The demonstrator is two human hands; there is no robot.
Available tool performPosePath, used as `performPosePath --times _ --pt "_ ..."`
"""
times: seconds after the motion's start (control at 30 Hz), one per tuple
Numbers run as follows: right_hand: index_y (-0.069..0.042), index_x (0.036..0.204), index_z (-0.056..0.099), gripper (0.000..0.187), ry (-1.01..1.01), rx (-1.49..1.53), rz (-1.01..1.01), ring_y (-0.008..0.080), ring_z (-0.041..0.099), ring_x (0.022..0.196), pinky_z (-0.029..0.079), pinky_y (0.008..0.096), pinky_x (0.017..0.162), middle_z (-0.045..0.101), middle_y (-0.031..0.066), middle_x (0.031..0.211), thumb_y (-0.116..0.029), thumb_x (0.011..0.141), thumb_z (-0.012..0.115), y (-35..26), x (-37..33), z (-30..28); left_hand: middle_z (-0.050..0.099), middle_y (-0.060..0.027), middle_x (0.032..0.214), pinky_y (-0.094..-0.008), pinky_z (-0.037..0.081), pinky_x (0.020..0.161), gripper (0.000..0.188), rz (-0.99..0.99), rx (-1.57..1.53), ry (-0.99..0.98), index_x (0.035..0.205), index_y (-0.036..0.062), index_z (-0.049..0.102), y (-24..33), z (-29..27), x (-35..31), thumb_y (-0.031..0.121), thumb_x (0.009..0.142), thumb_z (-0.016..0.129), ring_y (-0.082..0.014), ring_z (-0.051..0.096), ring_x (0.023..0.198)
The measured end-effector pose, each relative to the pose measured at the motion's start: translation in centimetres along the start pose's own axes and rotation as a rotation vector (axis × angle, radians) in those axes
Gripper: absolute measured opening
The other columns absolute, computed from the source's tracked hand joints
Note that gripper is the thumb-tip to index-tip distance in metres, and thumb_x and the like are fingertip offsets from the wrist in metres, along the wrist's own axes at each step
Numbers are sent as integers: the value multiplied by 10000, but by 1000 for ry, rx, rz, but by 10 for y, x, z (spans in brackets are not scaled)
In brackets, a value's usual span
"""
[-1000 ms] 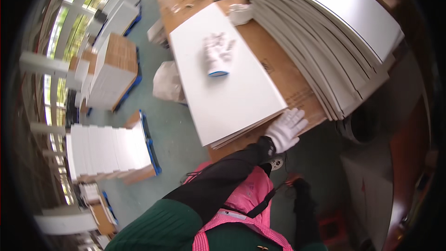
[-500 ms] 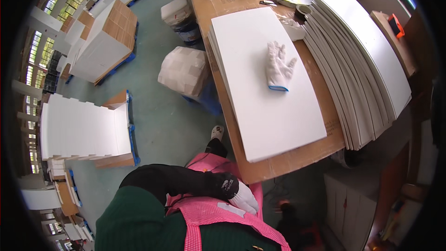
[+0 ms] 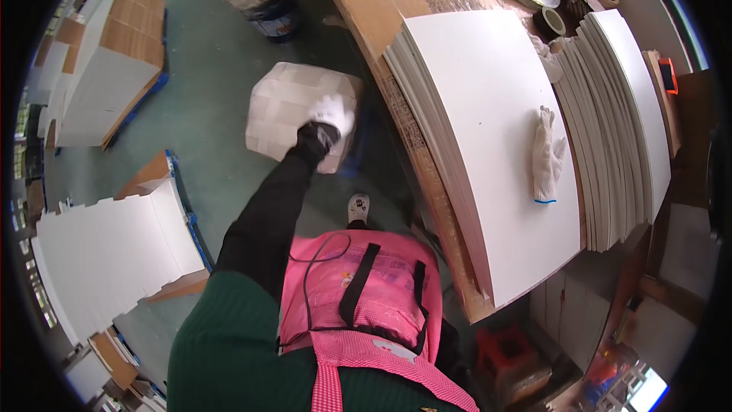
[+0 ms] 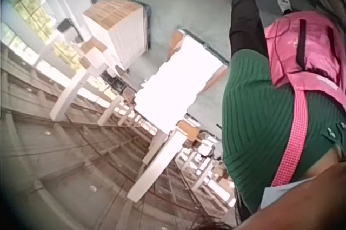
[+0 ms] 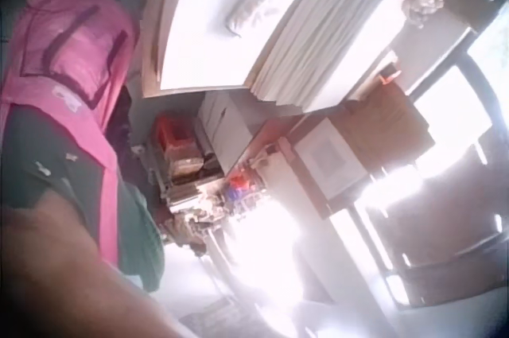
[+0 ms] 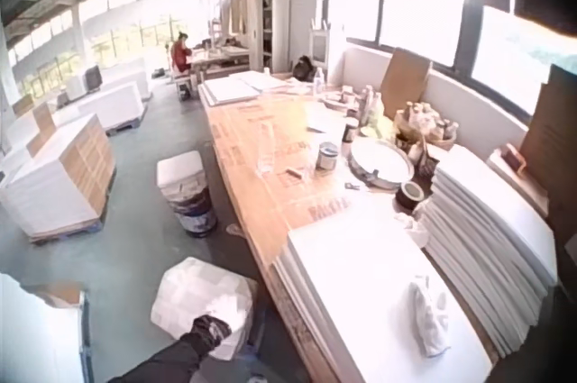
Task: The recorder uses a cloth and a sanding block to clean and smooth the edges of white wooden panels in a workshop.
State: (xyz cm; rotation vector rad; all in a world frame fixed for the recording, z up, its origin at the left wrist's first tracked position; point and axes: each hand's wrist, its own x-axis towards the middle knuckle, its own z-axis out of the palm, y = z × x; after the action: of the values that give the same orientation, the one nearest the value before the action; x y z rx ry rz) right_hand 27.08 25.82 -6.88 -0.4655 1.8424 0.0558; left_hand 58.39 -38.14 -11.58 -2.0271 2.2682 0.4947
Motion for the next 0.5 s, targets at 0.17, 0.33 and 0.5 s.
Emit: performPosePath --times 0.17,0.33,0.5 --pt "-135 1142 723 460 52 72 129 278 721 974 593 461 759 727 124 1110 -445 803 691 -17 -33 27 376 -163 1513 -623 382 1041 837 125 170 -49 1475 158 448 22 -1 63 506 771 736 -437 340 1392" --pt "-134 1147 721 444 27 84 169 282 721 969 592 463 760 726 129 1108 -428 817 681 -39 -40 52 297 -108 1586 -706 206 1110 1116 108 330 -116 1552 196 310 14 34 71 559 634 830 -438 213 1451" --pt "-133 1152 719 428 -5 79 135 286 721 965 592 465 761 725 133 1105 -412 830 671 -61 -19 60 321 -97 1574 -688 188 1126 1065 218 374 -43 1539 185 325 -1 51 37 486 644 818 -412 265 1438"
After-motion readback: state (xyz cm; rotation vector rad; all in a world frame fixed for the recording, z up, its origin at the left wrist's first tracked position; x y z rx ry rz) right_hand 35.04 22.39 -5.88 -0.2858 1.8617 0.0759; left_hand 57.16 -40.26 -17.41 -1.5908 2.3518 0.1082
